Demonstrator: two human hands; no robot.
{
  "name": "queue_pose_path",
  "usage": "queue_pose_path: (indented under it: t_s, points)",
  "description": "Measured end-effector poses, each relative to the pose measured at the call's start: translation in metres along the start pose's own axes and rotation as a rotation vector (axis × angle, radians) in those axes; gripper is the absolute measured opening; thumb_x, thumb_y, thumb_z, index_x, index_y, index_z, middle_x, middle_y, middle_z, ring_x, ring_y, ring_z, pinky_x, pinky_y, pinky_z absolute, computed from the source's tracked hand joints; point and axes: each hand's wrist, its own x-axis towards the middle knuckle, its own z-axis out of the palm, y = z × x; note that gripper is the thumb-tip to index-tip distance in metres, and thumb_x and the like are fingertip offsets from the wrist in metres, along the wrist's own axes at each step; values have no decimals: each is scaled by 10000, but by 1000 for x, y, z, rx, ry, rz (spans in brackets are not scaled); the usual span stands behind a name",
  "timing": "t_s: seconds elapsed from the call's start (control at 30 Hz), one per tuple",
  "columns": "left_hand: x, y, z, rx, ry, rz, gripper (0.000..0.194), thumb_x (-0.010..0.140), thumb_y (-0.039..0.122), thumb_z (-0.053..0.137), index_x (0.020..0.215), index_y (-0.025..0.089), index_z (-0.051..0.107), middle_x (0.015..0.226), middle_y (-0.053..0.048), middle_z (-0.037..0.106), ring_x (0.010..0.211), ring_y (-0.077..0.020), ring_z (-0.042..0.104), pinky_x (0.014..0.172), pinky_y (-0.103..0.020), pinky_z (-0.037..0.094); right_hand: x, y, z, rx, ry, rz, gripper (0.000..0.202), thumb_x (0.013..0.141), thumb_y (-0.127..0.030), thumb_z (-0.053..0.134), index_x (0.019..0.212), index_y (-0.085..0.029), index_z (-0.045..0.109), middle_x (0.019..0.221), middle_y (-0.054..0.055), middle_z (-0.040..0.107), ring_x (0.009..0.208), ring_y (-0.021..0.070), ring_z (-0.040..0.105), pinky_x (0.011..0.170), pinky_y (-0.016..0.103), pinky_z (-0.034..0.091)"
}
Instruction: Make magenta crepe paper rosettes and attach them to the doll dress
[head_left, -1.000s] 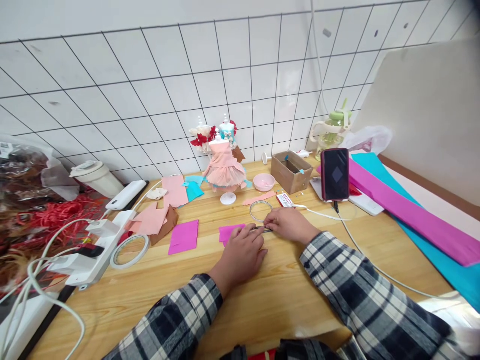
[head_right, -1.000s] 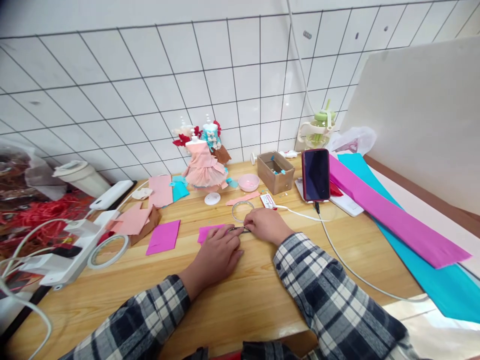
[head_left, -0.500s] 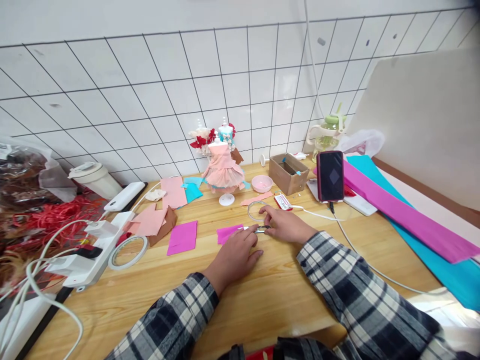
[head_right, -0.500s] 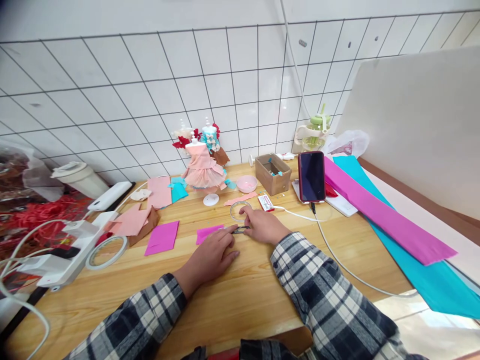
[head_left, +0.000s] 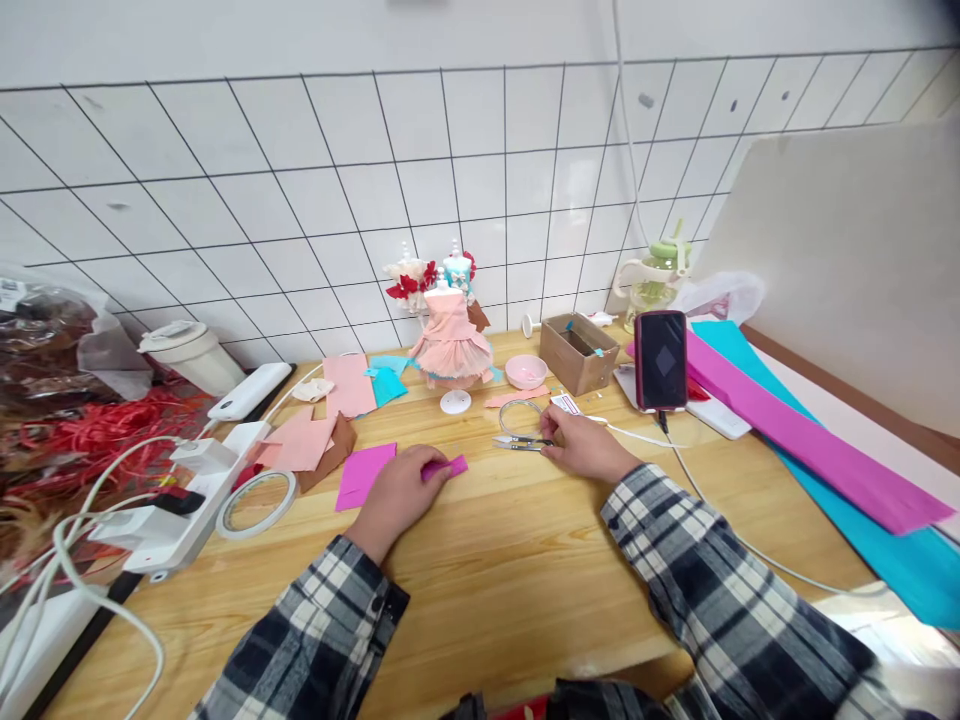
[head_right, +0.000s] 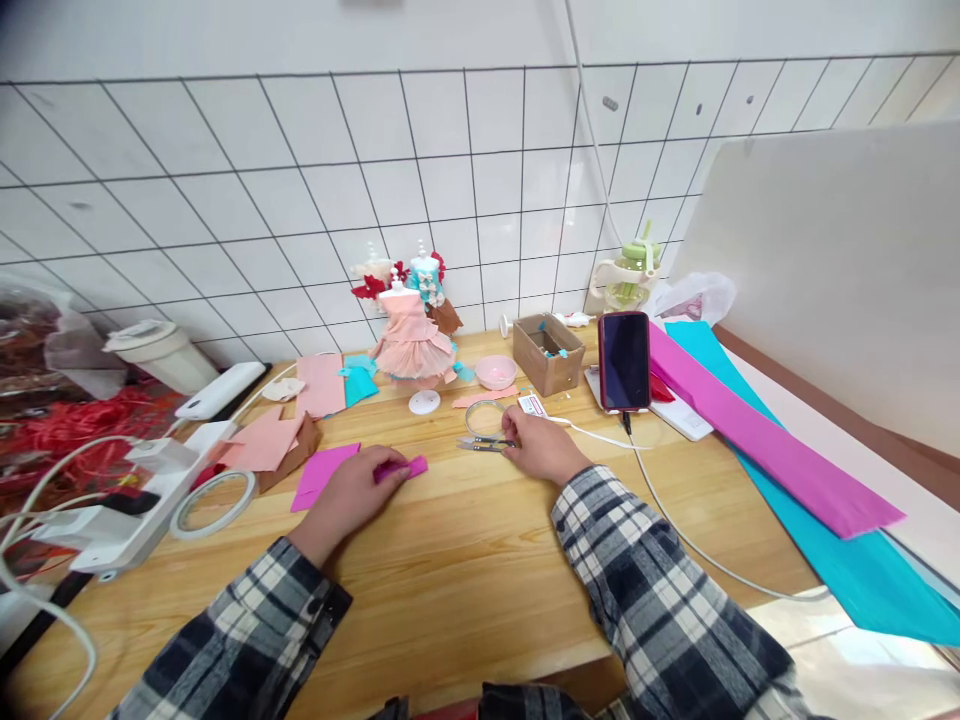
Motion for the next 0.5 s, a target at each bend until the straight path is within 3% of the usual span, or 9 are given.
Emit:
queue_pose_path:
  t_s: [0.1,0.17,0.23,0.3,0.4,0.5]
  points:
    - [2,-8,-5,-218,134,-182,205,755,378,623,830,187,625,818,-18,668,762,-188,597,695,-287,445,-3,-5,-2,-34,124,-80,321,711,-308,674,973,-210,516,1022,38,592,915,198,558,703,276,383]
    - [3,-7,-3,-424,214,-228,228,732,386,647,792,170,602,762,-3,645,712,-161,582,666,-262,438,-4,-17,2,13,230,-177,310,753,-326,636,1012,-206,514,1049,53,583,948,206,546,740,295,398]
    - [3,-3,1,-675,205,-213,282,706,411,679,790,160,584,745,7,624,686,-136,567,638,-235,427,-1,-37,13,121,322,-247,275,805,-337,579,1032,-197,513,1023,64,589,910,197,546,747,302,412]
    - [2,2,3,-917,89,-215,329,675,418,715,803,157,563,719,18,607,627,-108,541,585,-208,403,7,-61,28,295,364,-278,312,830,-380,550,1072,-188,503,1031,79,589,868,187,543,737,300,426]
    - [-1,7,1,-1144,-75,-215,360,653,391,749,842,154,555,721,20,610,589,-85,526,566,-188,393,22,-93,52,653,272,-266,390,913,-426,399,1225,-192,412,1064,82,587,834,162,551,711,287,439]
    - [-3,4,-4,-1189,-69,-214,364,666,396,734,872,159,550,752,13,619,620,-97,547,602,-202,419,29,-107,68,816,41,-191,516,879,-453,483,1311,-215,331,840,16,602,688,138,545,620,256,421]
